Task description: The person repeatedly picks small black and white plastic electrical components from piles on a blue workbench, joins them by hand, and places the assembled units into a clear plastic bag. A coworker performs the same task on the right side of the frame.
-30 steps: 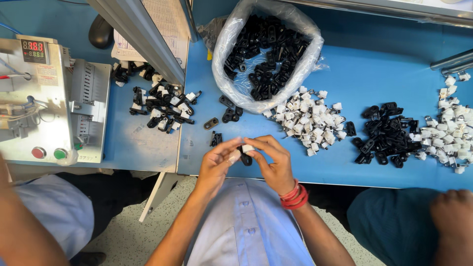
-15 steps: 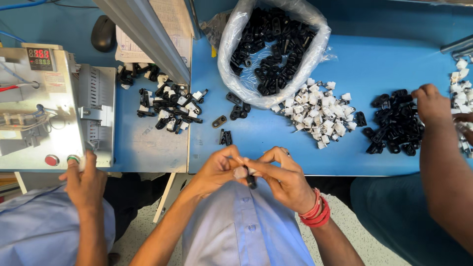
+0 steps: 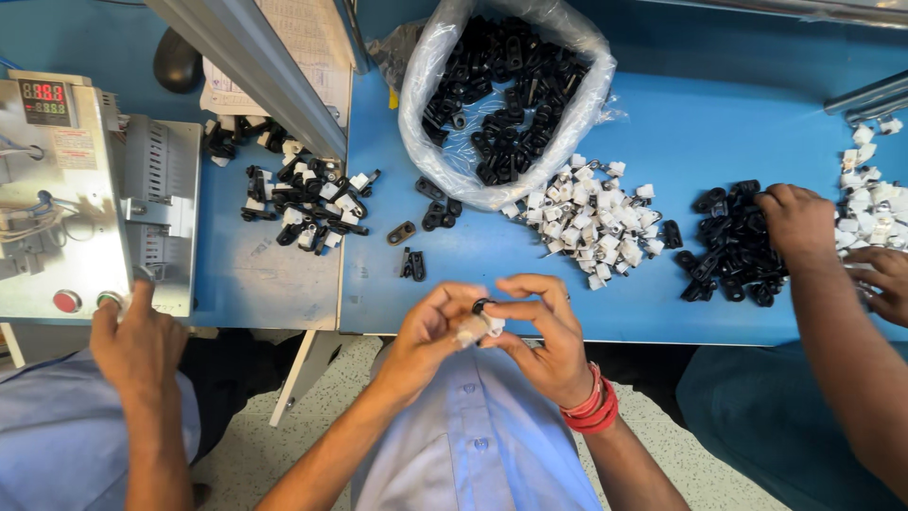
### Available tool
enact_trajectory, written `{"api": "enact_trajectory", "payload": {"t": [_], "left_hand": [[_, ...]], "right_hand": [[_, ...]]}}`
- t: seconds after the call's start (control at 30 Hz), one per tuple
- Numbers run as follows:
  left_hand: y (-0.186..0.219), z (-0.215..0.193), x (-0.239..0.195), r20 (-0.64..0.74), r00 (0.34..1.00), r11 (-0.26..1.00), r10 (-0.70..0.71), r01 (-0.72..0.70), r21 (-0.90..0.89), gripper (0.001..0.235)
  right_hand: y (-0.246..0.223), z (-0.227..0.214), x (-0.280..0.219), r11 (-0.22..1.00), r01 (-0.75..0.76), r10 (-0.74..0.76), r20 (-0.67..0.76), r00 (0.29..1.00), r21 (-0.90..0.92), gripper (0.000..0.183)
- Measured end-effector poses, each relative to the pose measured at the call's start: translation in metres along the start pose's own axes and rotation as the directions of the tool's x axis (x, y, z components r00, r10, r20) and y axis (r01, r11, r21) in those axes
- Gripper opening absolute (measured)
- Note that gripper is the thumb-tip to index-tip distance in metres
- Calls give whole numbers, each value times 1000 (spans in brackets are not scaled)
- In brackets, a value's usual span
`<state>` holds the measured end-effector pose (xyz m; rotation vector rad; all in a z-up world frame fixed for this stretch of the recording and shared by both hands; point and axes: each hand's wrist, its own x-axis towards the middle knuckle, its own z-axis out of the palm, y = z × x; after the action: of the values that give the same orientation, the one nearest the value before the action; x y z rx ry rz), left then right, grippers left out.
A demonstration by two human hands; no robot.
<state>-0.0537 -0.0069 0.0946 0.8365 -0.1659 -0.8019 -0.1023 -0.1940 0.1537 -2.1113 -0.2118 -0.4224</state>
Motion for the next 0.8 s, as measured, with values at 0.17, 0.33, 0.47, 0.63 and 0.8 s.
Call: {"api": "enact_trajectory", "payload": {"t": [0.17, 0.33, 0.47, 0.63, 0.8], "left_hand": [[-1, 3, 7, -33, 990, 977, -134, 138, 161, 8], [18, 15, -2, 135, 921, 393, 365, -284, 875, 7], [22, 14, -5, -7, 978, 726, 210, -152, 671, 17], [24, -6, 11, 35, 999, 945, 25, -35, 326, 16], [33, -10, 11, 96, 947, 553, 306, -258, 792, 11]], "right_hand": [[7, -1, 0, 992, 125, -124, 30, 992, -12, 36], [-1, 9, -8, 998, 41, -47, -135, 990, -48, 36], [-4, 18, -14, 993, -12, 36, -204, 978, 118, 38], [-1, 24, -8, 996, -13, 23, -108, 994, 90, 43], [-4, 28, -3, 1000, -17, 15, -108, 994, -19, 49]]}}
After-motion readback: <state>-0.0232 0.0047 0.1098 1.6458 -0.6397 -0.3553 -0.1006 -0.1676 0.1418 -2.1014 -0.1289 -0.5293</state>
